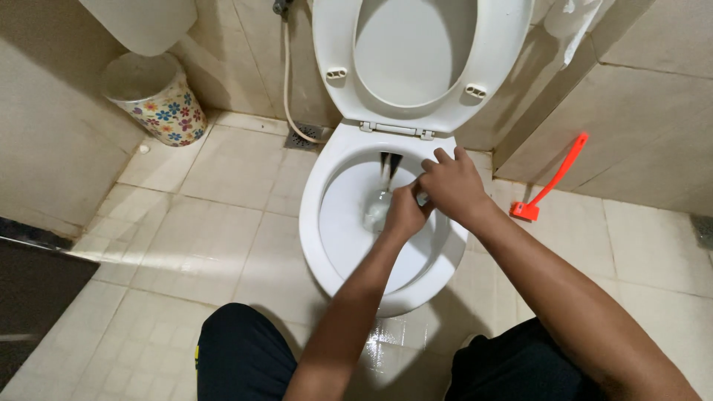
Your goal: The person pours a cleaning liquid from a bottle into the toilet bowl and then scrubs the inside of the bowl with a red toilet brush. The person places the bottle back on a shelf and continues scrubbing the toilet.
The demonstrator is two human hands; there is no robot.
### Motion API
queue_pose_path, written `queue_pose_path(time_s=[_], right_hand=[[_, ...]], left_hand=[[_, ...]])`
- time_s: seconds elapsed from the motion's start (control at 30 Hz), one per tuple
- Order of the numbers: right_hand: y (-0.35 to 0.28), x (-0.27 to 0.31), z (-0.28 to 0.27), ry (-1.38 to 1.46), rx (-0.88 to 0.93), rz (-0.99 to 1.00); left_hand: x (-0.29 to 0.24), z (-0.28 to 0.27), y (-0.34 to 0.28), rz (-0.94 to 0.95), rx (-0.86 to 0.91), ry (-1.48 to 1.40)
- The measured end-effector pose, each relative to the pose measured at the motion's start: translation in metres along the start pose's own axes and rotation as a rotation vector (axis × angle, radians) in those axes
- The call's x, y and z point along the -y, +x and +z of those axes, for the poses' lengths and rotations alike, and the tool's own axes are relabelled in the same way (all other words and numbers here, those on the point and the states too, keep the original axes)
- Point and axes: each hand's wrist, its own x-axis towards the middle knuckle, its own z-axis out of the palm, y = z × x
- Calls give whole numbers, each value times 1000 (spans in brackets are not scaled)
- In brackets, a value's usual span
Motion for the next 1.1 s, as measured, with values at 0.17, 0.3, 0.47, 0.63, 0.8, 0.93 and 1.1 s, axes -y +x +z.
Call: queue_pose_path(time_s=[0.17, 0.3, 0.47, 0.63, 0.8, 0.93, 1.1], right_hand=[[12, 2, 26, 27, -233, 70], [26, 16, 32, 132, -398, 27], [35, 38, 34, 327, -368, -50], [33, 50, 18, 448, -321, -199], [27, 45, 0, 611, 44, -450], [19, 39, -12, 632, 143, -487], [12, 28, -19, 444, 360, -427]], left_hand=[[-12, -33, 25, 36, -64, 213], [-18, -66, 26, -15, -145, 480], [-27, -100, -4, 20, -162, 661], [-40, -116, -41, 8, -133, 808], [-58, -113, -81, -227, -4, 753], [-55, -95, -96, -274, 101, 655], [-60, -71, -89, -364, 168, 540]])
